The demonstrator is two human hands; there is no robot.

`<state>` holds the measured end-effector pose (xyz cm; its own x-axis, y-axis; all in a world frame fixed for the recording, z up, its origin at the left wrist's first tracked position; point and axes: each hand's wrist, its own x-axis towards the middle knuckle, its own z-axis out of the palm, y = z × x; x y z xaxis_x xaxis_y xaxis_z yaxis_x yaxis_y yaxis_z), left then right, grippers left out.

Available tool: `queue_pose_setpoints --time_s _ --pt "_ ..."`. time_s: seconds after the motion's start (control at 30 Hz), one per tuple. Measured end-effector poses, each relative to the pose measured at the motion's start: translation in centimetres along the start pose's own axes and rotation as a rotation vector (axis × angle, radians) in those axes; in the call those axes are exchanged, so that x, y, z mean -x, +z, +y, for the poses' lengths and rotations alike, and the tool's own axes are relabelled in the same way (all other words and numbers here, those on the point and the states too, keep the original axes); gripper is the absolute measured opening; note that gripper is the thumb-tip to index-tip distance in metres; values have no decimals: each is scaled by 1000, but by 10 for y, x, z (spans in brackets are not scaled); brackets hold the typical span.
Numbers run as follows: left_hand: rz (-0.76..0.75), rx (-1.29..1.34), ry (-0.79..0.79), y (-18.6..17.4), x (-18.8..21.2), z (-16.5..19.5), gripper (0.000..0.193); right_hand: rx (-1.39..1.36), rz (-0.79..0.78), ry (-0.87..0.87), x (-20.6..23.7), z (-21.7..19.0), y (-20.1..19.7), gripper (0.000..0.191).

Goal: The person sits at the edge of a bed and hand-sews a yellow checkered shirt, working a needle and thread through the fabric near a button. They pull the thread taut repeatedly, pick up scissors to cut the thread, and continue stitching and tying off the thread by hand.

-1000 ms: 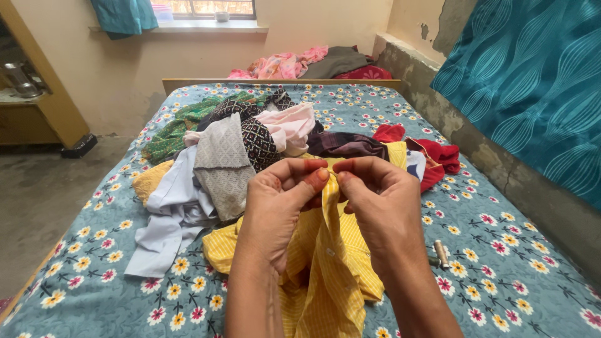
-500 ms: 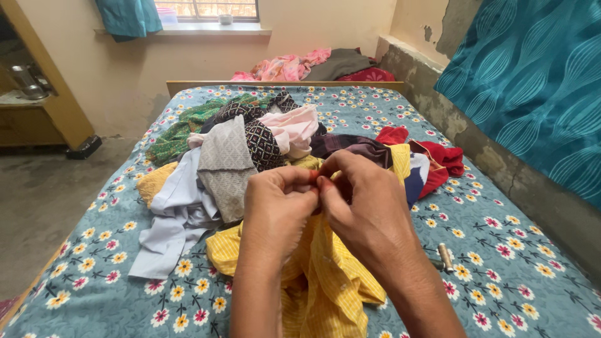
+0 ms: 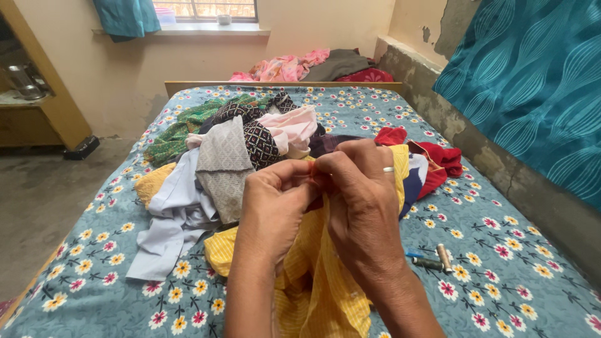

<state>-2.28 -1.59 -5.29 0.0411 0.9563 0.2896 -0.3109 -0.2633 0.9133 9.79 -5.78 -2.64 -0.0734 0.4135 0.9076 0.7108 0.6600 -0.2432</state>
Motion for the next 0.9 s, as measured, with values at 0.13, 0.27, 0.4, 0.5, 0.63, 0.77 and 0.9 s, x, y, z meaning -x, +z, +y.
queue_pose_setpoints --time_s 0.13,0.27,0.4,0.5,0.63,0.77,0.9 --pt "13 -9 -4 1 -3 -2 21 -238 -9 159 7 0 7 19" --pt "15 24 -8 -5 -1 1 26 -676 -20 431 6 13 13 4" --pt "116 -28 17 -7 1 6 23 -983 31 728 7 23 15 11" --pt "183 -24 19 -6 0 7 25 -1128 27 805 8 21 20 15" --pt "289 29 14 -11 1 7 23 -1166 -3 888 9 14 26 16" --pt "308 167 -36 -14 2 7 17 -1169 -12 942 9 9 29 16" --pt "339 152 10 -14 2 7 14 -1143 -26 1008 9 5 30 17"
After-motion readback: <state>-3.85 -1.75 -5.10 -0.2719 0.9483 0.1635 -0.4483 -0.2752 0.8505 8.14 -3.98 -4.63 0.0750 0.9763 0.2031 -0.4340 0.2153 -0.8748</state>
